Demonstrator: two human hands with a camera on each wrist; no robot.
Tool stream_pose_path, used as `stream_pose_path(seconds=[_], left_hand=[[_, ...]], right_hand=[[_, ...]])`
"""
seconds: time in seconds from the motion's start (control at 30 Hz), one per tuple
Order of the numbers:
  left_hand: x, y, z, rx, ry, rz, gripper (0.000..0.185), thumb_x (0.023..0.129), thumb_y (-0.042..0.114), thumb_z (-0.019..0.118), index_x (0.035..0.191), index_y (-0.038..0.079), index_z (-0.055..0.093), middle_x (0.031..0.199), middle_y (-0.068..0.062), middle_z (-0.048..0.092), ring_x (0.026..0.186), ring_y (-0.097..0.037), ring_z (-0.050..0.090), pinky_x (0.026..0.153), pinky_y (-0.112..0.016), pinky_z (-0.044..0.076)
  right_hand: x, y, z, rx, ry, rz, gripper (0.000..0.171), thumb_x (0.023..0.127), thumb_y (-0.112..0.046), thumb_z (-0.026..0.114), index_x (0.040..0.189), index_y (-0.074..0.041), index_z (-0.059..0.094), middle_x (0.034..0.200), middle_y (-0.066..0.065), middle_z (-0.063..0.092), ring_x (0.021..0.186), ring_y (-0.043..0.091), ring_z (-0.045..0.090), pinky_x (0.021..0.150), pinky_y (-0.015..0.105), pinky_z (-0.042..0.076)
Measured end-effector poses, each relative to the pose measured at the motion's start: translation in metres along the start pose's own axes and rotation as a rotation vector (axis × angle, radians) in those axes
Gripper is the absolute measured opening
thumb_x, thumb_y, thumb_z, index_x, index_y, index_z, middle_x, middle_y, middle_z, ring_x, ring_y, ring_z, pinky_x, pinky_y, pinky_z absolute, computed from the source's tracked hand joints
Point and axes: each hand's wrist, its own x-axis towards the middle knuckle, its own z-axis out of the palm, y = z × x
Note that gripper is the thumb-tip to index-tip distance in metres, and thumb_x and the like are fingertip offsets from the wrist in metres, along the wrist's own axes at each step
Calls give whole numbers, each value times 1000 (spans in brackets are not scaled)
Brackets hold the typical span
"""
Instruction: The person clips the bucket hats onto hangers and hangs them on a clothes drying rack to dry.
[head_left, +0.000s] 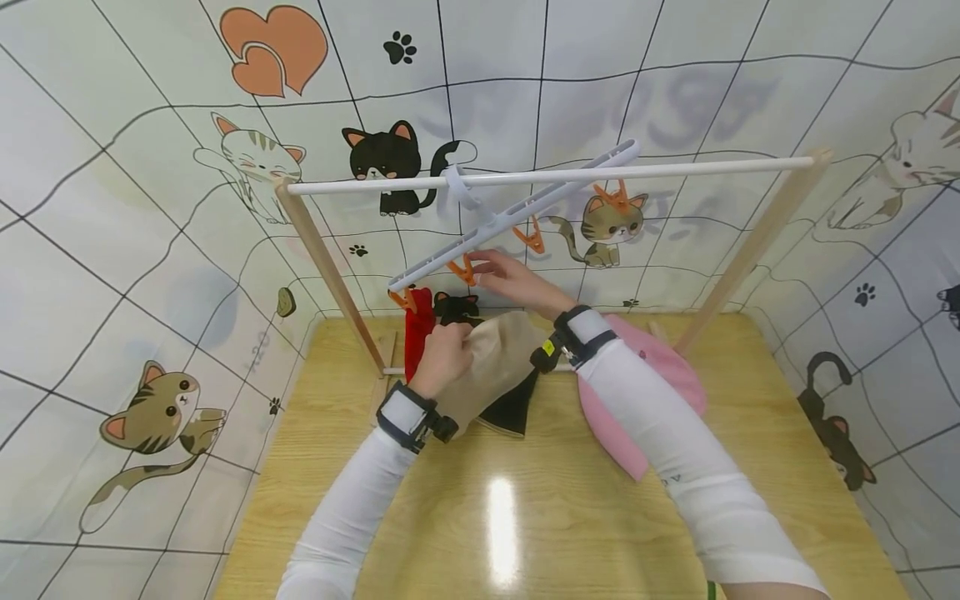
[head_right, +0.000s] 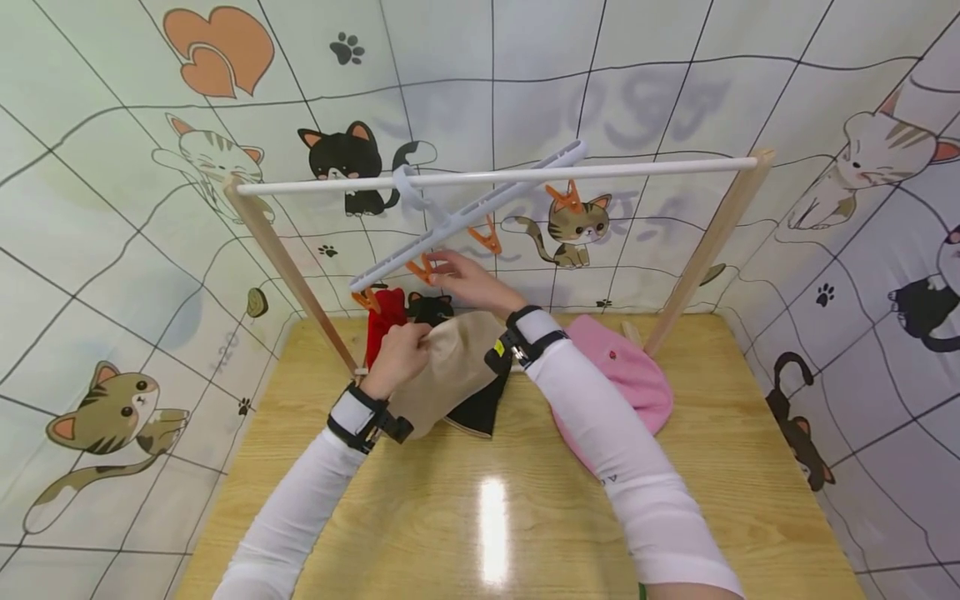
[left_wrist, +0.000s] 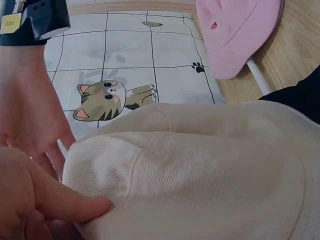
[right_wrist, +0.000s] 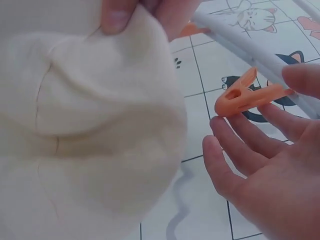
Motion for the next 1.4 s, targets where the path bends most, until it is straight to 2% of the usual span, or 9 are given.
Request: stream_pose_path(seconds=[0.23,0.43,0.63,0.73,0.87,0.97,1.13,1.23,1.4], left_hand=[[0,-2,0,6,7,-3,14,77,-7,54,74,2,63,56,-4,45,57,-25,45,52,-34,37],[1,-4,0,1,-1,-14,15,76,-8,53,71,3,61,55,-1,40,56,-23,42,50,-33,33],[2,-8,-2,0,-17,-36,16,77,-8,51,74,3,63,55,-1,39,55,-22,40,50,-31,32],[3,-9,-5,-2,-17,-49,16,78,-7,51,78,2,65,56,-2,41,56,-23,42,50,-31,33],[5,-9,-9,5,-3,-55,16,78,-7,52,78,1,65,57,-4,43,58,-24,44,52,-33,35],[5,-10,-13,9,6,-59,15,78,-7,52,78,2,64,58,-4,43,58,-24,45,52,-34,37],[4,-11,-19,-11,18,-69,15,78,-6,51,77,1,64,57,-4,44,57,-25,46,51,-34,38],[5,-11,-21,-15,29,-70,17,78,-6,51,81,1,66,58,-5,46,57,-26,47,50,-34,38],[6,-12,-22,-13,45,-67,20,76,-7,50,82,1,68,58,-3,47,57,-25,47,50,-32,36]], right_hand=[[9,-3,7,197,35,68,41,104,-13,39,141,5,38,139,21,40,127,35,44,106,47,33],[15,-1,15,299,91,74,32,102,-10,46,129,8,44,126,25,52,119,37,53,101,42,40],[17,2,19,391,83,49,16,100,-2,48,114,4,49,108,16,60,103,23,60,98,38,43],[17,3,19,444,57,28,11,99,2,47,110,3,50,103,9,58,98,17,58,98,37,43],[19,6,19,502,18,9,9,98,4,47,105,1,51,102,6,56,97,15,57,100,37,41],[21,9,18,549,-7,-1,17,99,4,46,113,1,52,111,9,57,104,18,56,102,37,39],[24,9,17,619,-28,-12,35,100,3,42,134,-3,44,127,15,53,116,22,50,103,37,38],[26,9,16,648,-24,-18,35,100,5,42,132,-9,45,126,15,54,115,21,50,98,35,39],[28,9,15,686,-6,-41,39,98,9,42,130,-11,48,119,8,56,114,20,50,100,36,37]])
